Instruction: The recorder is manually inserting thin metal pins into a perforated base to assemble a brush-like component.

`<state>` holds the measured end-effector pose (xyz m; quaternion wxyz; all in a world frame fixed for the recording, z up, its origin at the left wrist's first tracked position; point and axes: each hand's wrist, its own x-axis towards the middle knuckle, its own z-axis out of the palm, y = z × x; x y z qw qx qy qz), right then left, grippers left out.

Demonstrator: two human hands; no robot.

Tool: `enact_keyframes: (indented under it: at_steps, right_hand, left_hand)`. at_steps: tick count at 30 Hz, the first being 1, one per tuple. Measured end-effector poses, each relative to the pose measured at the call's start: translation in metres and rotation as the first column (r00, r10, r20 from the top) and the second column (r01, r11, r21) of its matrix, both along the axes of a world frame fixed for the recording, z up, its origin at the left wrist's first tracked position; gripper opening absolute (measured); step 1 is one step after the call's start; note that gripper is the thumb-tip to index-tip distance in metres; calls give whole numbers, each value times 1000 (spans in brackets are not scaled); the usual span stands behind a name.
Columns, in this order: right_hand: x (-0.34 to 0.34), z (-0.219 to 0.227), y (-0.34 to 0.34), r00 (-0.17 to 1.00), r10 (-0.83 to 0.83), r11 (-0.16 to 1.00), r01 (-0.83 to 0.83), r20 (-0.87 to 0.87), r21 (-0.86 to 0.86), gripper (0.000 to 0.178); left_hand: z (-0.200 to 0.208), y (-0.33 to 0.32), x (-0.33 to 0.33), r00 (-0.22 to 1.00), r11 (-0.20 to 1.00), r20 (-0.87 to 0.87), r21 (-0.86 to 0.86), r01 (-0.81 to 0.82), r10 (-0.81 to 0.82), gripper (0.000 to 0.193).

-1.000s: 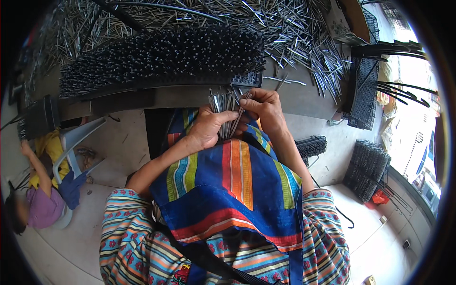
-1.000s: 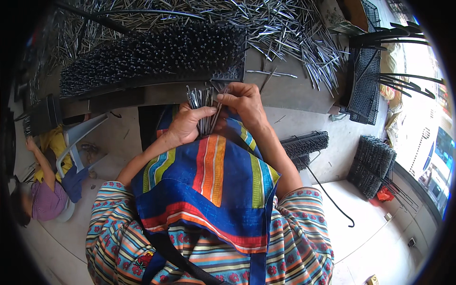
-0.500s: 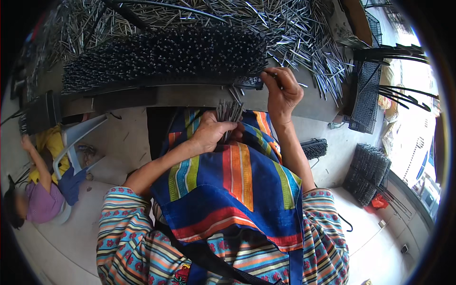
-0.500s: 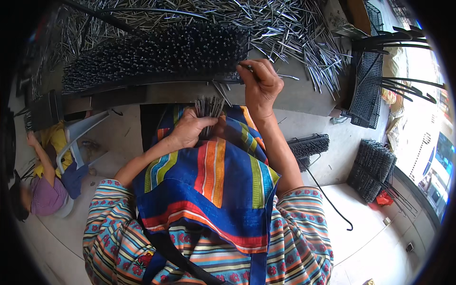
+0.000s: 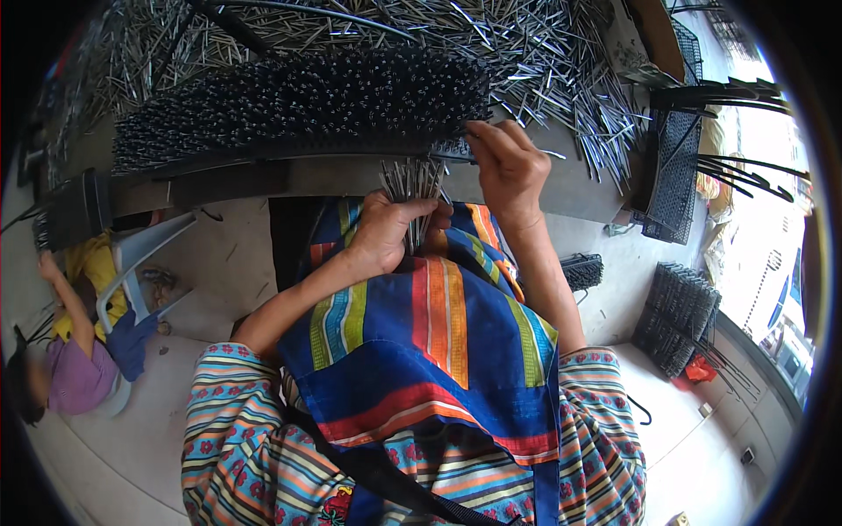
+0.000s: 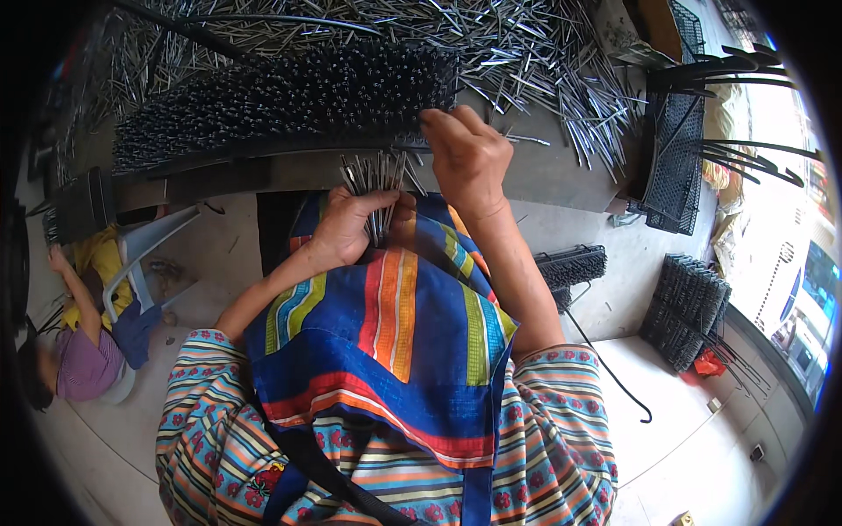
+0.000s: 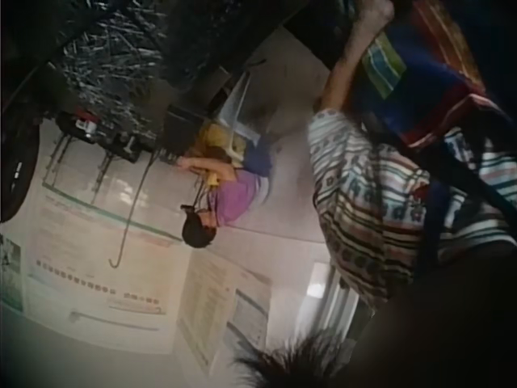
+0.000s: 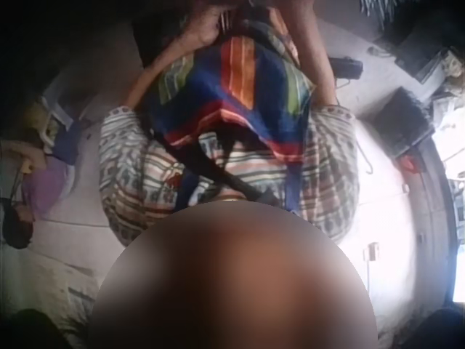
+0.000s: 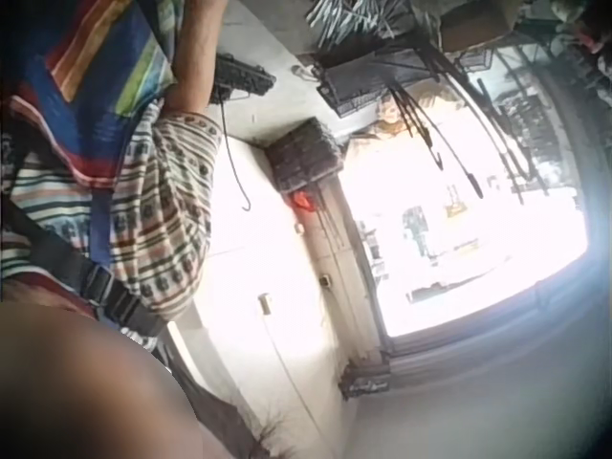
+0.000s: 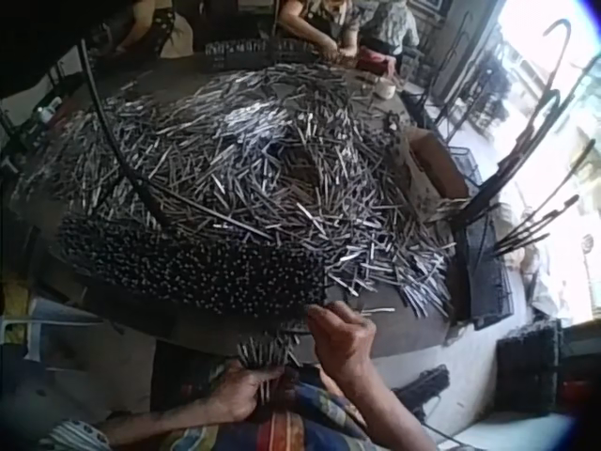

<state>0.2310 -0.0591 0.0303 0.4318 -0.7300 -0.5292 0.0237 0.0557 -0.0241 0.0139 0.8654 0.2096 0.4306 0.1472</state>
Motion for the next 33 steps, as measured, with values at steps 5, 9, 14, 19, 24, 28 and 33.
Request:
enact_keyframes:
  at_steps: [5, 9, 14, 19, 24, 28, 33]
  right_hand:
    - [-5, -1, -9, 964, 70, 995, -49, 257, -86, 23]
    - [-17, 10, -18, 929, -75, 956, -37, -362, -292, 22]
    - [-22, -5, -25, 630, -107, 969, -108, -769, -224, 18]
    - [-18, 2, -26, 421, -109, 924, -290, -900, -248, 6]
    - [-21, 13, -12, 518, -84, 996, 77, -852, -52, 5]
    - [-15, 0, 4, 768, -27, 976, 159, -640, 151, 9]
    - [-15, 1, 6, 902, -4, 987, 73, -432, 145, 13]
  left_hand:
    - [-3, 1, -1, 999, 1000, 27, -20, -19, 20, 8]
    - [-1, 2, -1, 994, 999, 111, -49, -5, 10, 11]
    - [4, 2, 1, 987, 996, 159, -80, 34, -21, 15]
    - [6, 2, -2, 981, 994, 194, -99, 40, -20, 15]
    - [-4, 3, -8, 999, 997, 14, -50, -50, 51, 16]
    - [-8, -5, -15, 998, 993, -9, -101, 66, -67, 17]
    - [-10, -5, -23, 992, 988, -30, -91, 122, -125, 17]
